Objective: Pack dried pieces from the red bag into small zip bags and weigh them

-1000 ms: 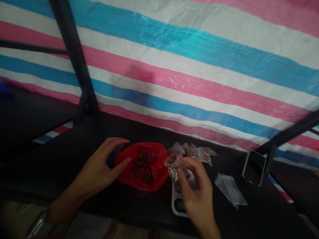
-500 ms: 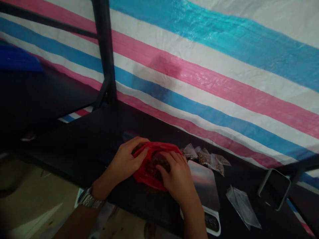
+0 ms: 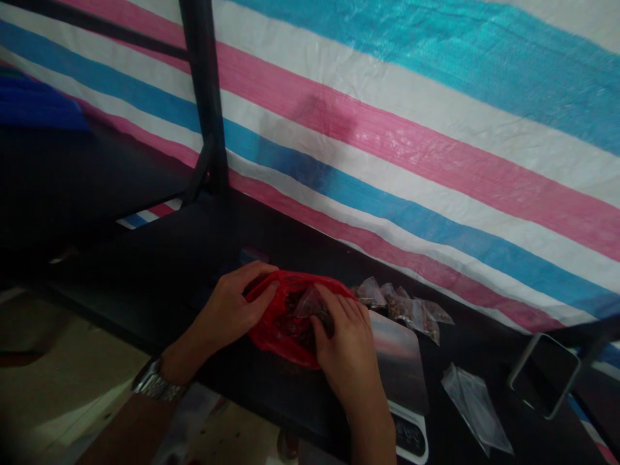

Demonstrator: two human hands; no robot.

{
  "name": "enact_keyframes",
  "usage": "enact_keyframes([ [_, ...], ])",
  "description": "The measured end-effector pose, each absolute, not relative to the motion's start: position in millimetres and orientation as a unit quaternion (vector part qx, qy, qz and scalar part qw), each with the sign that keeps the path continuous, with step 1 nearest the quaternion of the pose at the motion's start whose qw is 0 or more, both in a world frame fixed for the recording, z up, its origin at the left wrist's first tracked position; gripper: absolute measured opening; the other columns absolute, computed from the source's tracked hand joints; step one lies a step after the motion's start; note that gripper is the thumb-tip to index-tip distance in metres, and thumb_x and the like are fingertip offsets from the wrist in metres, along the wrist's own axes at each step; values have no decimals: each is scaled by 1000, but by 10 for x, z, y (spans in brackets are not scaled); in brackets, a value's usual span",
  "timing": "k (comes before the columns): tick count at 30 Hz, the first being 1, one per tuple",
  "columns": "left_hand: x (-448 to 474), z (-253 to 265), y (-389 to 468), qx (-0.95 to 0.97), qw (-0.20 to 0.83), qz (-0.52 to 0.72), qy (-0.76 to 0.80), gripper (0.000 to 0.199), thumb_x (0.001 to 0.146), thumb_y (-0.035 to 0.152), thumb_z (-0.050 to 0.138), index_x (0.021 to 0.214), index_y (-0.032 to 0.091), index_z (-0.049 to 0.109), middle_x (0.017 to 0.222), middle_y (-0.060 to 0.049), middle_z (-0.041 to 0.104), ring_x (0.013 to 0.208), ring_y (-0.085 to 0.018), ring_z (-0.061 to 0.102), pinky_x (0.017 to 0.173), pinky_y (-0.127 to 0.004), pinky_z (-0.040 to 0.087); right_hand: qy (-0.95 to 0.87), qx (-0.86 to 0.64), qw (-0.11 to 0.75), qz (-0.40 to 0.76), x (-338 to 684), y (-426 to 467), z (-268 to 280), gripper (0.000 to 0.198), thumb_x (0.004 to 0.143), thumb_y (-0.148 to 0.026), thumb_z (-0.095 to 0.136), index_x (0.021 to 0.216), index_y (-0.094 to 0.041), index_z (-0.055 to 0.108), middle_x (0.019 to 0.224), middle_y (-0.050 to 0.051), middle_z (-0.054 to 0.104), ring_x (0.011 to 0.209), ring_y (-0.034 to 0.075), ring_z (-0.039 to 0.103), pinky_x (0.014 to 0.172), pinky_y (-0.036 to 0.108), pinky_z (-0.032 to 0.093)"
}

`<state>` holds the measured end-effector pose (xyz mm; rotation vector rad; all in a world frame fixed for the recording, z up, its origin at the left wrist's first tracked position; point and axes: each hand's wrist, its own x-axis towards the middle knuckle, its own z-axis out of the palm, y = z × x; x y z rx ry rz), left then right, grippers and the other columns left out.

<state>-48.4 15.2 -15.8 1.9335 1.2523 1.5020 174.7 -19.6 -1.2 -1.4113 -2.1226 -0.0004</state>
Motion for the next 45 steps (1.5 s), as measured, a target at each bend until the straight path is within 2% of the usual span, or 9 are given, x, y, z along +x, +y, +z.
enact_keyframes([
  [3, -475, -154, 141, 685, 205, 539, 445, 15, 96, 15, 60, 102, 20, 73, 99, -3, 79, 91, -18, 76, 88, -30, 60, -789, -539, 294, -7, 1742, -224, -27, 53, 92, -13, 69, 144, -23, 67, 130, 11, 79, 116, 33, 72, 103, 54, 53],
  [11, -463, -149, 149, 686, 212, 541, 438, 14, 96, 15, 60, 99, 20, 72, 97, -4, 79, 90, -19, 75, 85, -31, 60, -769, -558, 311, 17, 1731, -263, -88, 54, 92, -11, 64, 145, -24, 66, 131, 11, 78, 119, 32, 71, 106, 54, 50],
  [15, -453, -148, 158, 686, 209, 543, 437, 15, 95, 14, 60, 100, 20, 73, 97, -4, 79, 91, -19, 75, 87, -31, 60, -770, -561, 302, 24, 1710, -295, -81, 55, 93, -11, 62, 145, -28, 65, 128, 9, 79, 116, 31, 71, 104, 53, 48],
  [20, -415, -125, 155, 682, 228, 542, 435, 16, 95, 13, 60, 100, 21, 72, 97, -3, 78, 91, -18, 75, 88, -30, 59, -757, -579, 301, 30, 1680, -304, -98, 56, 93, -11, 59, 147, -27, 64, 120, 9, 81, 109, 31, 73, 105, 55, 44],
  [27, -397, -127, 149, 683, 228, 540, 435, 16, 95, 13, 60, 100, 21, 72, 98, -3, 78, 93, -19, 74, 91, -32, 59, -760, -590, 272, 9, 1696, -295, -103, 62, 90, -8, 59, 149, -27, 63, 125, 10, 81, 113, 33, 73, 102, 56, 43],
  [31, -404, -124, 145, 683, 236, 535, 438, 16, 95, 12, 60, 100, 21, 72, 98, -3, 78, 92, -19, 74, 90, -31, 58, -756, -591, 279, 25, 1721, -275, -116, 62, 91, -10, 60, 150, -26, 62, 119, 10, 82, 110, 33, 75, 103, 57, 43],
  [38, -410, -148, 144, 685, 235, 532, 440, 15, 95, 13, 60, 101, 20, 72, 99, -3, 78, 94, -18, 74, 91, -30, 58, -729, -591, 337, 79, 1745, -249, -110, 56, 89, -15, 67, 143, -30, 68, 117, 7, 83, 107, 32, 76, 106, 60, 45],
  [45, -440, -124, 152, 664, 260, 539, 448, 12, 95, 26, 64, 101, 22, 74, 95, -3, 80, 85, -19, 75, 85, -31, 60, -622, -575, 481, 228, 1887, -293, 49, 54, 84, -29, 80, 137, -25, 70, 110, 6, 84, 106, 29, 77, 105, 51, 57],
])
